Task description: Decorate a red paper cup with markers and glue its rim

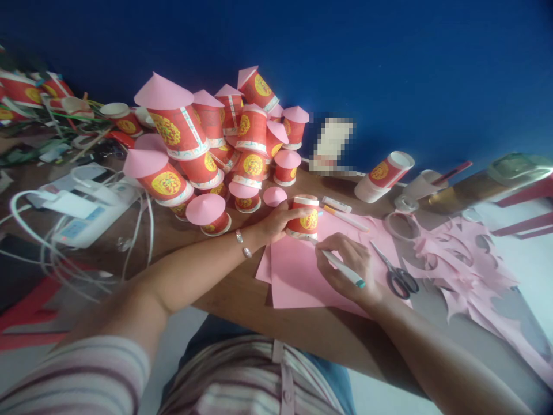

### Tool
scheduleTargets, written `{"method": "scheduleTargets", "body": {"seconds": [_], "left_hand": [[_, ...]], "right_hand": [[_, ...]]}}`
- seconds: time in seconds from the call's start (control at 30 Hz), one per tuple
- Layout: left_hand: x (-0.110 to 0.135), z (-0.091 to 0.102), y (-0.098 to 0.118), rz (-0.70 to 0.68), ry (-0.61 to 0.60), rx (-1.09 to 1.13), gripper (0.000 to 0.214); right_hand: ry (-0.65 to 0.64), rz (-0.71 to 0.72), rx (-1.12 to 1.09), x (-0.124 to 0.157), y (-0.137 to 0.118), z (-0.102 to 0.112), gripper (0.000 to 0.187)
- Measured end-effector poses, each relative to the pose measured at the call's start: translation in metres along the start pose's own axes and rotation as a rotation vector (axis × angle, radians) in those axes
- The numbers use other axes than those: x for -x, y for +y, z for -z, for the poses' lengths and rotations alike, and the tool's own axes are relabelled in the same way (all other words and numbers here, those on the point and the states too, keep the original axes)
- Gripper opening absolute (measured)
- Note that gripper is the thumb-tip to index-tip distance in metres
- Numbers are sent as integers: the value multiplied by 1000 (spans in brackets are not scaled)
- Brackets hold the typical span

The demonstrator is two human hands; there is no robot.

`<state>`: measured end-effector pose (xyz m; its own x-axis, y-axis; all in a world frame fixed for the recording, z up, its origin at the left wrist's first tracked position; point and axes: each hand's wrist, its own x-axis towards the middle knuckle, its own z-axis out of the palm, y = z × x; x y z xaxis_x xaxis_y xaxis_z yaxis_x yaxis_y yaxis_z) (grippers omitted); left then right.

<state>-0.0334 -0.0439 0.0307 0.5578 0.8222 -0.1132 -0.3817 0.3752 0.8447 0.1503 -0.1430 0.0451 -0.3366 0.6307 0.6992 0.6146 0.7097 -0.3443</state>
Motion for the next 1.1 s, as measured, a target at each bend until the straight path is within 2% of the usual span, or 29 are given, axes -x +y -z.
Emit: {"method": "scheduleTargets", "body": {"seconds": [0.5, 0.83, 1.1], "left_hand": [[0, 0, -1, -4, -15, -18, 63], [0, 4, -5, -2, 18, -54, 65], [-3, 1, -1, -62, -45, 15, 65]], "right_hand": [[-19, 0, -29, 2, 1, -4, 18], [-12, 12, -55, 2, 0, -5, 18], [-5, 66, -59, -1, -3, -2, 19]]}}
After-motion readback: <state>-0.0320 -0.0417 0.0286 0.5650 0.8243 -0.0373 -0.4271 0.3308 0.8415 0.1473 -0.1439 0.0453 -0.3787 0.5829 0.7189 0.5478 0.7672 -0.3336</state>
